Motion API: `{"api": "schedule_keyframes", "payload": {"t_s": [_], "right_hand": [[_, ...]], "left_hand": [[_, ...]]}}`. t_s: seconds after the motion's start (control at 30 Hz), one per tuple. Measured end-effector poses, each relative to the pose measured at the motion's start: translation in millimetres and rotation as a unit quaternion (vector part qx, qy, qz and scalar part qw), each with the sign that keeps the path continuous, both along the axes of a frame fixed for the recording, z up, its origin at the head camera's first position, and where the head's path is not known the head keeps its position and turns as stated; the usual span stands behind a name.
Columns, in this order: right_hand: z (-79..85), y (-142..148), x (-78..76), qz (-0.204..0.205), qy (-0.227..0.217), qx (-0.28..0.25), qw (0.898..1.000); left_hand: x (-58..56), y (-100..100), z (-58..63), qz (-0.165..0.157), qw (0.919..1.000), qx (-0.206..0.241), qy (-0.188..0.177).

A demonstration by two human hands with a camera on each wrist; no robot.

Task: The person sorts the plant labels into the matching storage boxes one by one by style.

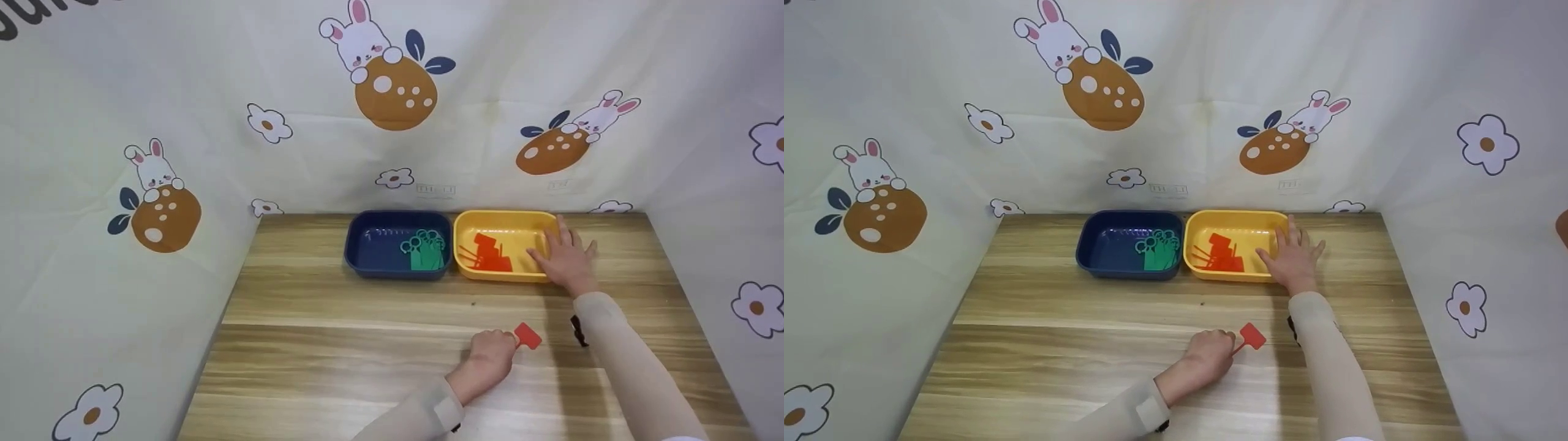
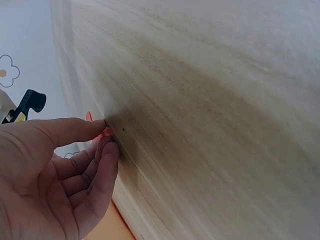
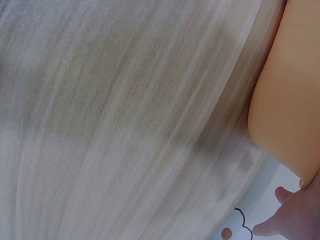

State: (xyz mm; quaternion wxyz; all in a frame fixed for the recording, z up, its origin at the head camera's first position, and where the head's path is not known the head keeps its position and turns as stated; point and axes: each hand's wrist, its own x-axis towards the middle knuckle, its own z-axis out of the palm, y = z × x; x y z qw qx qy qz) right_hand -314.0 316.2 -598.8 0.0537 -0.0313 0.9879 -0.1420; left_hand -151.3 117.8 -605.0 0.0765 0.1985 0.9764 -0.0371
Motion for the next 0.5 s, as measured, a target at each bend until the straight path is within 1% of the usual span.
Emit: {"api": "schedule_keyframes", "payload": {"t_s": [0.1,0.2,0.27,0.3,0.33,0.37,0.4,0.43,0.5], "right_hand": [[0.0,-0.1,-0.4,-0.001,0.000,0.000,1.000],[0.2,-0.3,-0.5,-0.002,0.000,0.000,1.000],[0.3,-0.3,-0.5,-0.003,0.000,-0.001,1.000],[0.3,-0.4,-0.4,-0.003,0.000,-0.001,1.000],[0.2,-0.3,-0.4,-0.003,0.000,-0.002,1.000],[0.2,-0.4,-0.2,-0.003,0.000,-0.003,1.000],[0.2,-0.5,-0.1,-0.003,0.001,-0.004,1.000],[0.1,-0.6,-0.1,-0.003,0.001,-0.004,1.000],[0.1,-0.7,0.3,-0.003,0.003,-0.007,1.000]], "left_hand": [[-3.0,-2.8,1.0,0.012,0.9992,0.023,-0.031],[-7.3,-7.1,1.7,0.022,0.9960,0.052,-0.070],[-10.1,-11.1,2.6,0.029,0.9908,0.082,-0.104],[-11.5,-13.2,2.9,0.034,0.9866,0.102,-0.122],[-12.7,-15.3,3.2,0.041,0.9807,0.126,-0.143],[-13.5,-17.4,3.7,0.051,0.9730,0.154,-0.164],[-14.2,-19.4,4.1,0.063,0.9632,0.183,-0.187],[-14.4,-21.3,4.8,0.075,0.9506,0.216,-0.211],[-14.8,-24.2,5.5,0.100,0.9210,0.279,-0.252]]}}
